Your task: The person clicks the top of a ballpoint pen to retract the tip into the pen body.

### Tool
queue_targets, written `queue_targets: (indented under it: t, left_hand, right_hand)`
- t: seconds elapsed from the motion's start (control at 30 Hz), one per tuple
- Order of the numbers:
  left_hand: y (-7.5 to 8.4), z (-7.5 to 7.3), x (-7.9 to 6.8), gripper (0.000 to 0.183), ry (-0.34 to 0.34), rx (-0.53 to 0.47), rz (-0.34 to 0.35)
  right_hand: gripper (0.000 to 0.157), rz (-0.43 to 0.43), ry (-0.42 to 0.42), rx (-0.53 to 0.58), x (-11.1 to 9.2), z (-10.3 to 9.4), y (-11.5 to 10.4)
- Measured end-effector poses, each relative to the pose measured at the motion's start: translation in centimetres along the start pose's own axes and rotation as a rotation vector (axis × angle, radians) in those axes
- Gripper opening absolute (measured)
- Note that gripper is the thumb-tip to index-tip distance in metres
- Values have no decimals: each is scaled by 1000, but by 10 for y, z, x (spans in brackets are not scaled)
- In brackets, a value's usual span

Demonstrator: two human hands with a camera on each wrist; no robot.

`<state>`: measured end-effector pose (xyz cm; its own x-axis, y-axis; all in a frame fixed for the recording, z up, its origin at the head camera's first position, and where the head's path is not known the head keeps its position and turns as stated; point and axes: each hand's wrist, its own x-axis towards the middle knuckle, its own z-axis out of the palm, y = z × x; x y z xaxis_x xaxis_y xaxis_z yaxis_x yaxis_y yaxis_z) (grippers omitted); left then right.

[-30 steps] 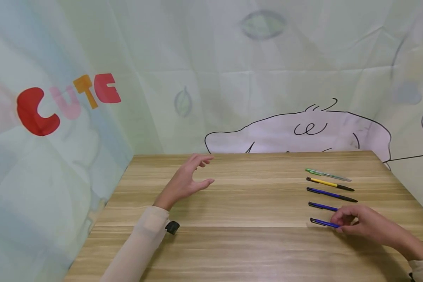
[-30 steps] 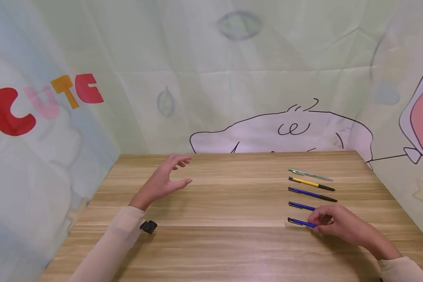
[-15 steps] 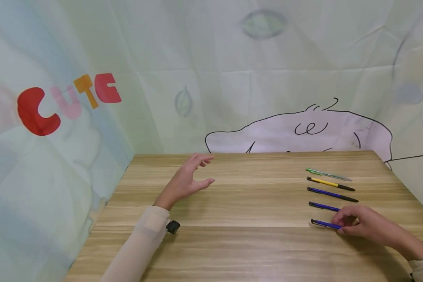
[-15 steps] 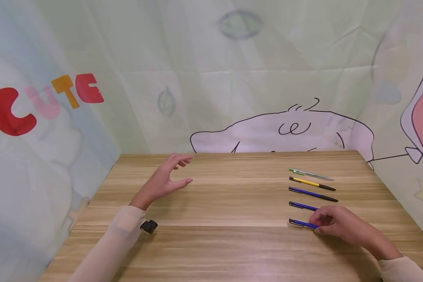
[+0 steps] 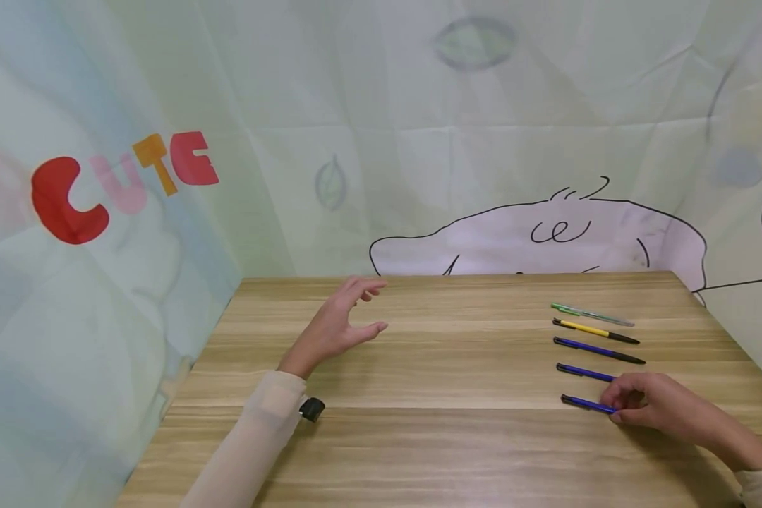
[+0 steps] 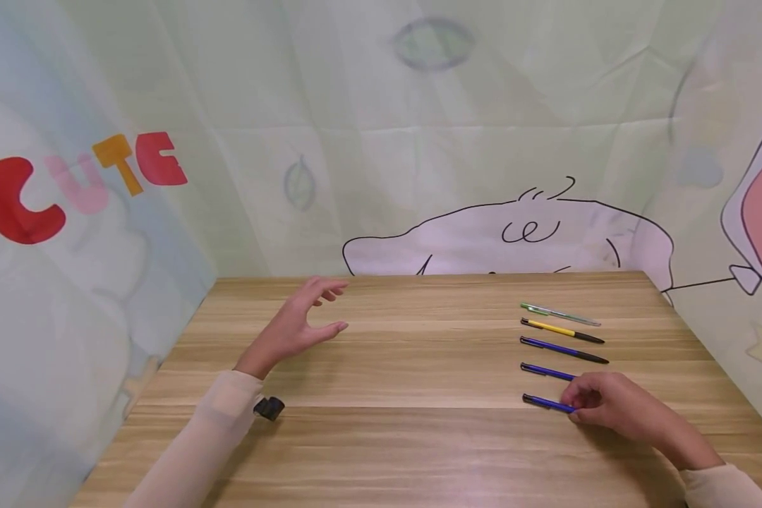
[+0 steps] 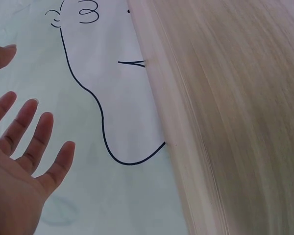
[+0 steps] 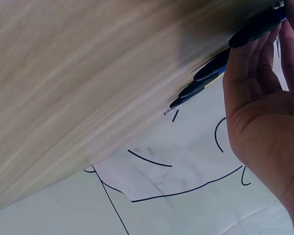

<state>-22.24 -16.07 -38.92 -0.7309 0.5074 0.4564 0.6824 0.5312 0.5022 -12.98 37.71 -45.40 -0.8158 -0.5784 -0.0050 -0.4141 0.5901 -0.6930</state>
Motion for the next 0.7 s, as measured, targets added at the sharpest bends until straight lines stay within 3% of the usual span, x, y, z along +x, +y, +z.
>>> queue_targets:
  t: [0.5,0.7]
  left_hand:
    - [0,2,-2,62,7,6,11]
    - [2,4,-2,62,15,3,14]
  right_hand:
    - [18,37,-21,-89,5,-5,-6]
    - [10,5,69,-146,12,-4,-18]
